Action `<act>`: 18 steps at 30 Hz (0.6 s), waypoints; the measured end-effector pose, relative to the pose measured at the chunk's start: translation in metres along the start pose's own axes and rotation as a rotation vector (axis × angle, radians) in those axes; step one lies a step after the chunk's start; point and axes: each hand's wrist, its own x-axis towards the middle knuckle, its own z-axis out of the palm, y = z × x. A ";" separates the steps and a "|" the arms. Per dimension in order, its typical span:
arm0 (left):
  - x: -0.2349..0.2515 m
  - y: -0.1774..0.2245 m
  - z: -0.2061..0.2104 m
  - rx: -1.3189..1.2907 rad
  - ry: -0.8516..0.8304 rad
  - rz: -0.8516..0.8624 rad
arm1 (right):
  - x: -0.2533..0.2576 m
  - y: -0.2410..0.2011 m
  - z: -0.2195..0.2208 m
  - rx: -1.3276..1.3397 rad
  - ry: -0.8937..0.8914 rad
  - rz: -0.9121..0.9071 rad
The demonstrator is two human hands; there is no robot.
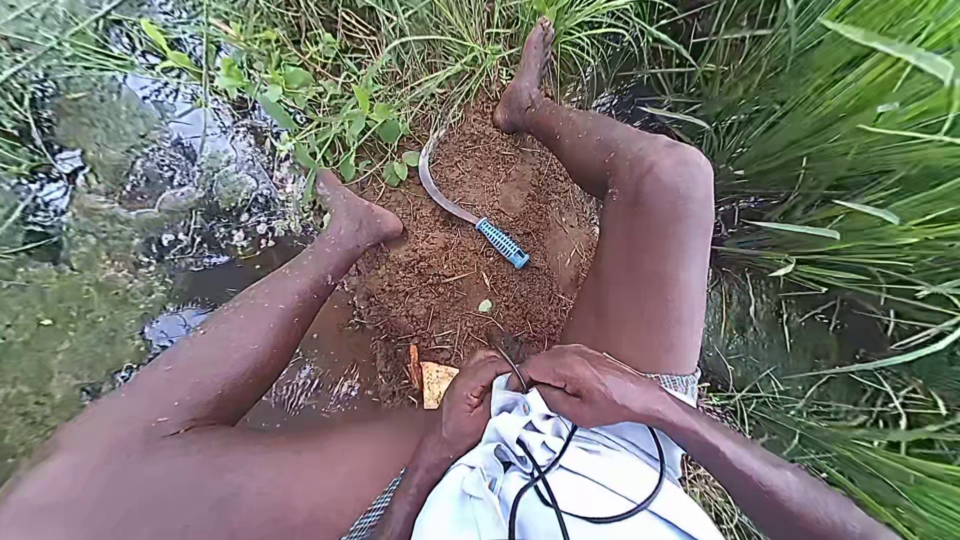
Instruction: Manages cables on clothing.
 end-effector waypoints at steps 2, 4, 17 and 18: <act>0.001 -0.001 -0.001 0.060 -0.003 -0.003 | 0.002 0.001 0.001 -0.001 -0.006 -0.033; 0.001 -0.003 -0.001 0.136 -0.013 0.018 | 0.004 0.002 0.002 0.000 -0.023 -0.048; 0.000 -0.002 -0.007 0.233 -0.074 0.023 | 0.008 -0.004 0.002 -0.054 -0.079 -0.050; 0.001 -0.003 -0.007 0.265 -0.074 0.039 | 0.007 -0.005 0.002 -0.059 -0.068 -0.040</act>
